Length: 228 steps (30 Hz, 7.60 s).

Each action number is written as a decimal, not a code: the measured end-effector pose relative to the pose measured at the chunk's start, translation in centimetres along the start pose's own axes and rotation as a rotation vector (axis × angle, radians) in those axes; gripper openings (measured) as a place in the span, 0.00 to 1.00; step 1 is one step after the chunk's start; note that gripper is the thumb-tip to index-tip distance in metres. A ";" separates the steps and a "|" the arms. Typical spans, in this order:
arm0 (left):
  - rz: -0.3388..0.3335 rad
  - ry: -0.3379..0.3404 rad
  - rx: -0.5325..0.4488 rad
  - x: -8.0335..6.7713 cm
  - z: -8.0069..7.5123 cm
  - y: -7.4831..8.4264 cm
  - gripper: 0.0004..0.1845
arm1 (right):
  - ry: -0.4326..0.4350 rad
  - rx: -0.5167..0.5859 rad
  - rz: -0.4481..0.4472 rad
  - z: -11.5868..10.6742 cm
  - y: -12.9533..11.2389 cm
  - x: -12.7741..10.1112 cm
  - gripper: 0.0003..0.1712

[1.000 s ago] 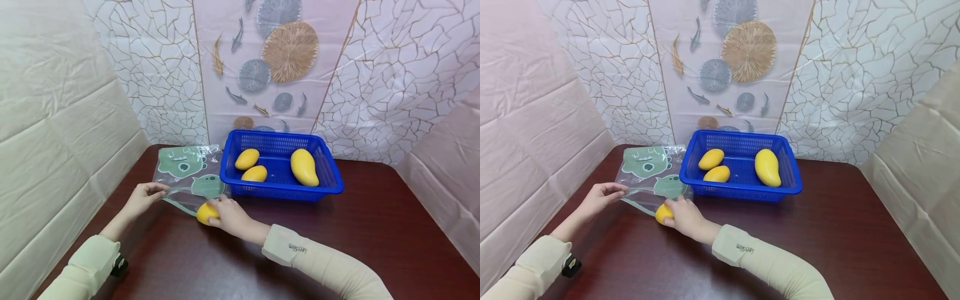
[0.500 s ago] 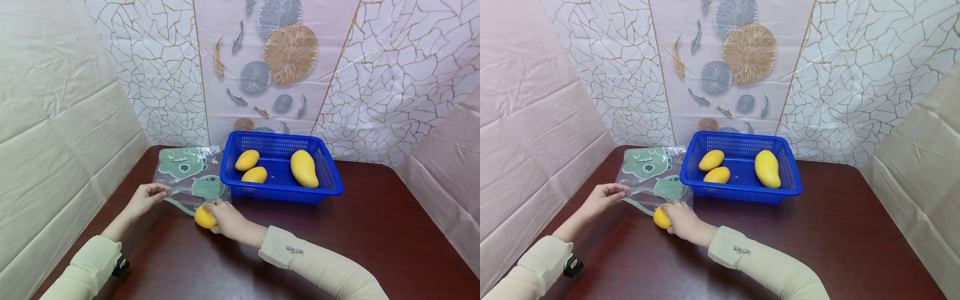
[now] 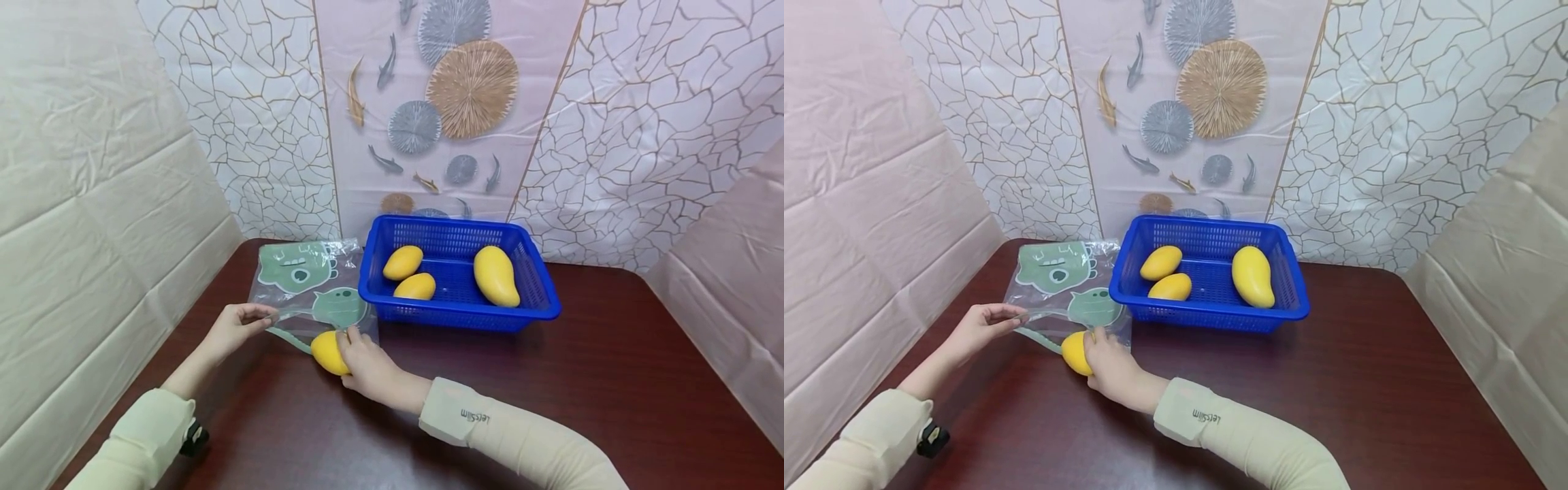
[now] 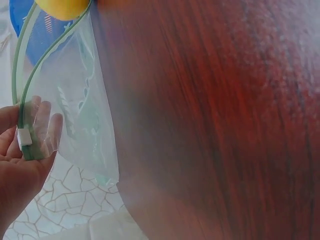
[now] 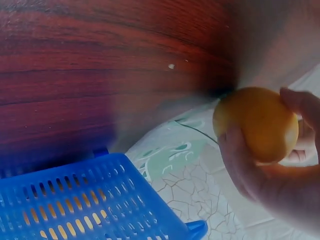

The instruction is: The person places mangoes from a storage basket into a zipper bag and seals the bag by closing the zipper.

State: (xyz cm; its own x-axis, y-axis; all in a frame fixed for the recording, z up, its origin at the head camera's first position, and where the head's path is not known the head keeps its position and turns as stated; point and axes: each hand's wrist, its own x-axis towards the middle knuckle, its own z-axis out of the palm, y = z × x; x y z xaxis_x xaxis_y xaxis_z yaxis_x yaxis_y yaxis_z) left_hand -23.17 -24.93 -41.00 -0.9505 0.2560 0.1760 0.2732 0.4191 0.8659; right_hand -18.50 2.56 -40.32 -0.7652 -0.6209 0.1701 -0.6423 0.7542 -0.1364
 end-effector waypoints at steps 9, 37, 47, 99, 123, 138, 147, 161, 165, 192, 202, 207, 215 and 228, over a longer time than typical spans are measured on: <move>-0.020 0.009 0.046 -0.3 0.2 0.0 0.12 | 0.133 -0.209 -0.076 0.4 -0.5 0.3 0.27; 0.039 0.077 0.005 -0.3 0.8 -0.3 0.11 | 0.528 -0.786 -0.244 3.2 -1.6 1.7 0.25; 0.040 0.072 0.016 0.0 0.7 0.1 0.11 | 0.644 -0.739 -0.310 3.7 -0.9 3.1 0.27; 0.048 0.136 -0.110 0.0 0.9 1.1 0.14 | 0.513 -0.821 -0.252 6.8 -0.8 8.1 0.23; 0.090 0.131 -0.087 0.1 0.8 1.7 0.14 | 0.238 -0.679 -0.246 4.9 -0.7 6.8 0.21; 0.086 0.118 -0.092 0.3 0.7 2.0 0.15 | 0.390 -0.534 -0.302 4.4 -0.3 5.2 0.17; 0.086 0.126 -0.090 0.3 0.7 2.1 0.14 | 0.230 -0.397 -0.296 3.0 0.0 3.6 0.14; 0.066 0.129 -0.082 0.4 0.1 2.2 0.15 | 0.181 -0.234 -0.295 1.4 -1.3 1.1 0.06; 0.065 0.128 -0.086 0.3 0.2 2.1 0.15 | 0.170 -0.244 -0.302 1.0 -1.7 0.1 0.07; 0.062 0.117 -0.085 0.1 0.1 1.8 0.14 | 0.296 -0.208 -0.297 -0.6 2.1 -3.9 0.04; 0.044 0.137 -0.069 0.0 -0.1 1.7 0.14 | 0.398 -0.130 -0.296 -1.3 4.2 -4.8 0.07; 0.045 0.143 -0.061 -0.2 -0.2 1.5 0.15 | 0.409 -0.093 -0.270 -1.9 5.4 -5.5 0.07; 0.060 0.150 -0.078 -0.1 0.0 1.7 0.14 | 0.427 -0.052 -0.192 -3.4 7.4 -6.0 0.07; 0.055 0.143 -0.101 -0.1 0.3 1.6 0.14 | 0.371 0.001 -0.064 -6.2 10.0 -5.6 0.08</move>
State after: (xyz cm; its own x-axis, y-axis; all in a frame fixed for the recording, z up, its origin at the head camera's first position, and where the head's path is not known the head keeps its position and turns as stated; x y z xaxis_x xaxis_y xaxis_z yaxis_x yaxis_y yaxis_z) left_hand -22.57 -24.05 -39.78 -0.9477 0.1466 0.2833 0.3163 0.3162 0.8944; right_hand -20.34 14.85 -36.61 -0.6560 -0.5467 0.5204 -0.6881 0.7164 -0.1149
